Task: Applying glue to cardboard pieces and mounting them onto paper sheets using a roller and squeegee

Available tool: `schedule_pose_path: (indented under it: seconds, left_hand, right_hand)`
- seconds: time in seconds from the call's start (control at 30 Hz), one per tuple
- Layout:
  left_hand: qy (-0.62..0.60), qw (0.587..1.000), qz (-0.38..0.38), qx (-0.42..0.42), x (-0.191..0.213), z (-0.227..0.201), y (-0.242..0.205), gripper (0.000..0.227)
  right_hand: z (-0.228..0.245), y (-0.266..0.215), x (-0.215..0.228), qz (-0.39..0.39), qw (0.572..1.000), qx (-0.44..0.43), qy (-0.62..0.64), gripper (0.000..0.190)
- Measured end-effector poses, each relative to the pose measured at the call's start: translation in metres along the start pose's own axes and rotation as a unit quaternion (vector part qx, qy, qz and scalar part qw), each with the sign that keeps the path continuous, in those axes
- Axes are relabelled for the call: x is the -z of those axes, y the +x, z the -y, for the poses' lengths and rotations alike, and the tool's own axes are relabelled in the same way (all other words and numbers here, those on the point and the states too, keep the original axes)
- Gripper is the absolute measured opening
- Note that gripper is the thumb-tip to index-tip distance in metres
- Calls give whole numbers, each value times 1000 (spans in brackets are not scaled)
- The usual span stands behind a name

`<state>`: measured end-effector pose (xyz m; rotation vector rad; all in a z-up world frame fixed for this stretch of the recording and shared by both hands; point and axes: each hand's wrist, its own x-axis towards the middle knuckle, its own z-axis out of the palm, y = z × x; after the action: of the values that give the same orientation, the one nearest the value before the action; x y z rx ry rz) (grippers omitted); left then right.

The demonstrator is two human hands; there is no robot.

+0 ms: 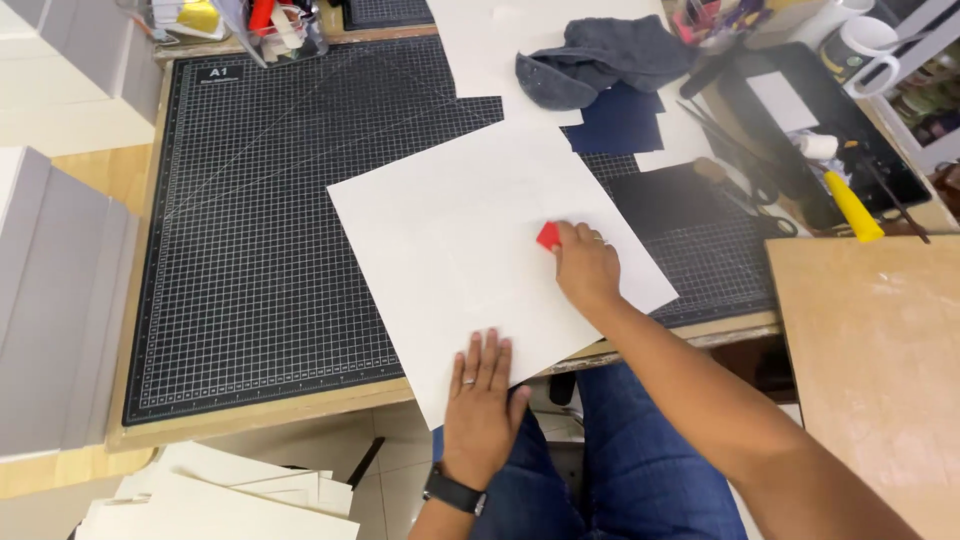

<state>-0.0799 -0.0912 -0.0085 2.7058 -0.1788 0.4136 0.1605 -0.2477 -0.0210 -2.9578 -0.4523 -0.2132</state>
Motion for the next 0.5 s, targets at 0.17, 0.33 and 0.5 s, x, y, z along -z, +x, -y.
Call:
schedule_pose_path:
  seconds: [0.17, 0.33, 0.5]
  left_hand:
    - [-1, 1000, -6, -4, -8, 4, -3, 64]
    - [-8, 1000, -14, -4, -9, 5, -2, 64]
    - [21, 1000, -14, 5, -7, 0, -2, 69]
  right_hand:
    - [93, -38, 4, -65, 997, 16, -43, 36]
    - [105, -41, 12, 63, 993, 88, 47, 66]
    - [20, 38, -38, -15, 990, -89, -110, 63]
